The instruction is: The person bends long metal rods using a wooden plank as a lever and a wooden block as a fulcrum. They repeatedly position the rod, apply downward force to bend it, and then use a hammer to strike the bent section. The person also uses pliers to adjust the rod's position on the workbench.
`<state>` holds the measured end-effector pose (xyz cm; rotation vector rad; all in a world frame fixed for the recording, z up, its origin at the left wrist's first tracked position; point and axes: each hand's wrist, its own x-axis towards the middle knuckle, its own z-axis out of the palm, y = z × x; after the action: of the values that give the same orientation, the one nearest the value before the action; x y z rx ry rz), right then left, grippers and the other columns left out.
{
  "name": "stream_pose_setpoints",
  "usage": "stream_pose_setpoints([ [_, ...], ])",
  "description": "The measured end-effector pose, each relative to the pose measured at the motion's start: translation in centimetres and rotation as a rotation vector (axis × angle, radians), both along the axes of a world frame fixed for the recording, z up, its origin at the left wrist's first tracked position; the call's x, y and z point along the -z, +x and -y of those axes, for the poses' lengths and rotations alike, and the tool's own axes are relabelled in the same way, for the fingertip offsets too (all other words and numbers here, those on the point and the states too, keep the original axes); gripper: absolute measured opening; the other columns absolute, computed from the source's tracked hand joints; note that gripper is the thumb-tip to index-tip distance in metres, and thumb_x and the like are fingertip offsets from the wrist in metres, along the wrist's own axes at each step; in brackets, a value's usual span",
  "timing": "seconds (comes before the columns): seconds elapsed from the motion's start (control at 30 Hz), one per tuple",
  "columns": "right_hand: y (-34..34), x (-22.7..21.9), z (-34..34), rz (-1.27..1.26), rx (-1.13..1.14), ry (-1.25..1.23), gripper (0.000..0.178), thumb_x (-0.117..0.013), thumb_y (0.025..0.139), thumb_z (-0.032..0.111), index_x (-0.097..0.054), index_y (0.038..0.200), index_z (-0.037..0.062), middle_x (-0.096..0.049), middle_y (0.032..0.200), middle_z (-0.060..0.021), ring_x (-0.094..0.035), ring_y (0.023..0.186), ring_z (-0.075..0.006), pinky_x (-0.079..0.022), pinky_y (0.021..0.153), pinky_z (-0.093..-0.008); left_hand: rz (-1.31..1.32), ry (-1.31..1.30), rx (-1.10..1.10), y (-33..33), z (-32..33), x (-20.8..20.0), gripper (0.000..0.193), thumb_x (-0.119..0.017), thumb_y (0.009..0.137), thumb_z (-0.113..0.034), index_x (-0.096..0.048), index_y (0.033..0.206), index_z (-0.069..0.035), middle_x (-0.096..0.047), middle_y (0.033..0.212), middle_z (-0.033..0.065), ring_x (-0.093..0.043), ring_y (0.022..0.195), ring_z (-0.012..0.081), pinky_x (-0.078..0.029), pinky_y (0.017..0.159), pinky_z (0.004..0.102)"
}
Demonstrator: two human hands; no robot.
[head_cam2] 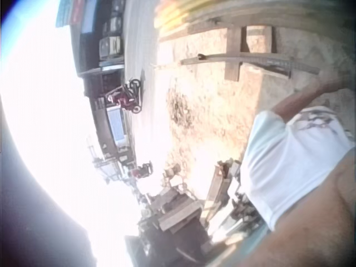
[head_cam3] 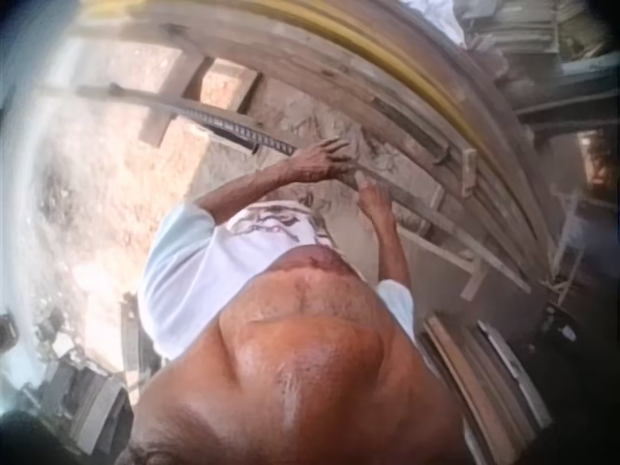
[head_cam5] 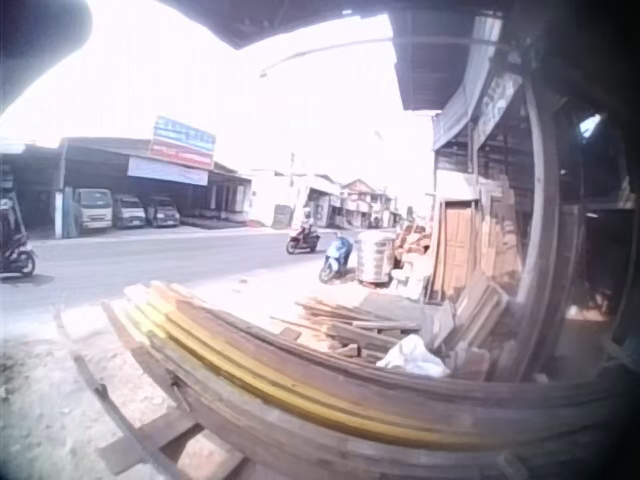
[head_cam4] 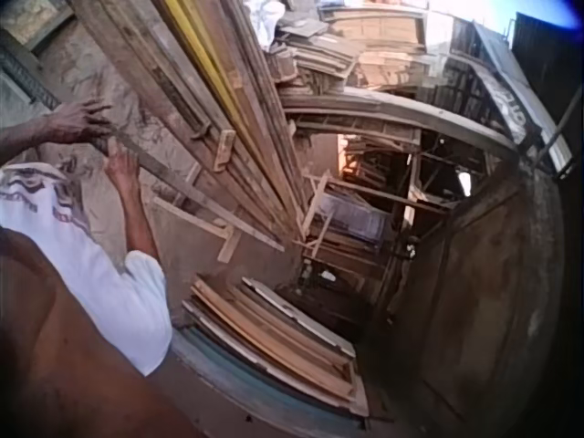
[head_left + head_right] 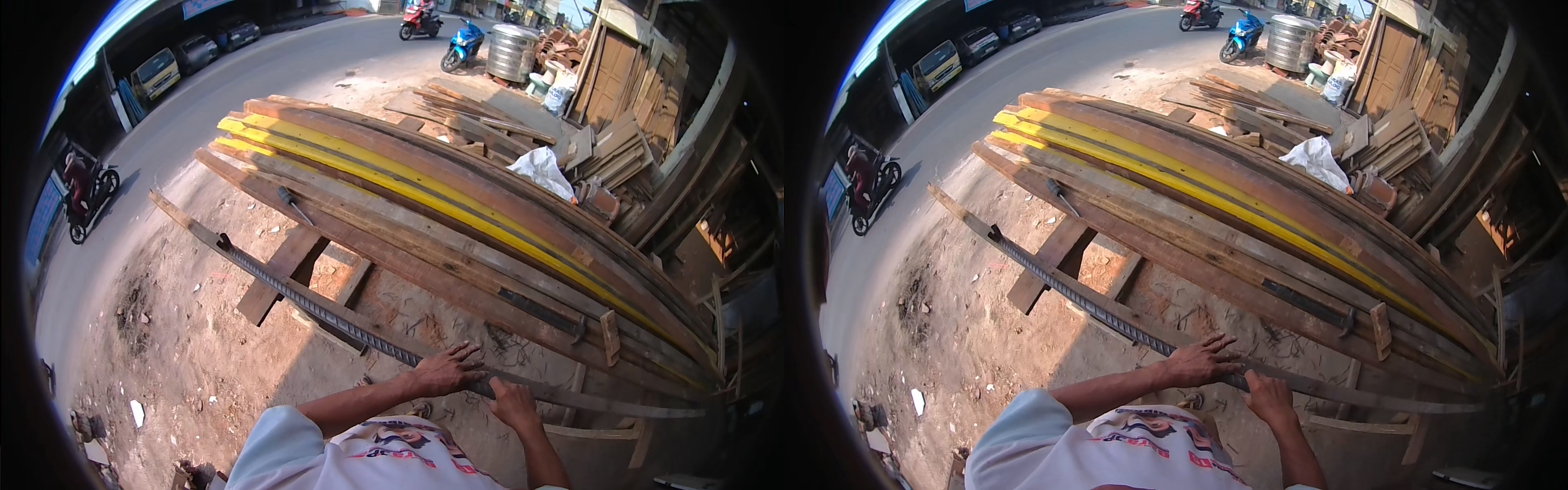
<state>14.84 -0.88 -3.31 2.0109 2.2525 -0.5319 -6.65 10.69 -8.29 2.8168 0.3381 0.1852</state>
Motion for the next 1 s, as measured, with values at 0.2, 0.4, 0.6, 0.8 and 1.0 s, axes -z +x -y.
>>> stream_pose_setpoints([
  [0.2,-0.7,1.2,-1.0,0.094,-0.019,0.06,0.038,-0.082,0.08,0.023,-0.057,0.103,0.0056,-0.07,0.099,-0.0196,-0.072,0.091,-0.0408,-0.058,0.076,-0.0502,0.048,-0.103,-0.031,0.2,2.0,0.2,0.052,-0.059,0.096,-0.031,-0.055,0.145,-0.017,-0.053,0.151,0.0124,-0.038,0.148,0.0355,-0.024,0.126,0.0516],
  [0.4,-3.5,0.3,-1.9,-0.02,-0.031,0.018,0.041,-0.08,0.086,0.034,-0.057,0.104,0.0045,-0.072,0.099,-0.0214,-0.07,0.093,-0.0428,-0.054,0.079,-0.0544,0.075,-0.148,-0.074,-0.6,0.1,0.7,0.046,-0.065,0.092,-0.028,-0.06,0.133,-0.008,-0.058,0.143,0.0122,-0.042,0.146,0.0337,-0.026,0.125,0.0516],
  [0.6,-5.1,-3.5,0.0,-0.017,-0.031,-0.046,0.043,-0.079,0.086,0.038,-0.058,0.101,0.0039,-0.072,0.093,-0.0231,-0.069,0.092,-0.0468,-0.052,0.078,-0.0575,0.256,-0.082,-0.03,-2.0,2.6,-0.7,0.044,-0.067,0.089,-0.027,-0.065,0.128,-0.006,-0.057,0.145,0.0124,-0.028,0.154,0.0373,-0.018,0.128,0.0563],
  [0.8,-4.6,-2.5,-0.2,0.043,-0.088,-0.16,0.038,-0.056,0.102,0.029,-0.064,0.13,0.0049,-0.072,0.087,-0.0233,-0.07,0.079,-0.0427,-0.057,0.071,-0.0496,0.272,0.092,-0.026,-1.0,2.5,1.8,0.04,-0.068,0.085,-0.026,-0.071,0.12,-0.007,-0.051,0.154,0.0114,-0.011,0.158,0.0395,-0.009,0.13,0.0588],
  [1.0,-3.8,2.2,-1.9,-0.057,-0.033,-0.105,0.031,-0.079,0.084,0.022,-0.059,0.1,0.0034,-0.072,0.093,-0.0235,-0.071,0.089,-0.0436,-0.055,0.073,-0.0544,-0.031,0.071,-0.021,-1.2,1.4,1.8,0.039,-0.062,0.088,-0.023,-0.07,0.125,-0.01,-0.049,0.155,0.0104,-0.011,0.159,0.0364,-0.005,0.131,0.0552],
])
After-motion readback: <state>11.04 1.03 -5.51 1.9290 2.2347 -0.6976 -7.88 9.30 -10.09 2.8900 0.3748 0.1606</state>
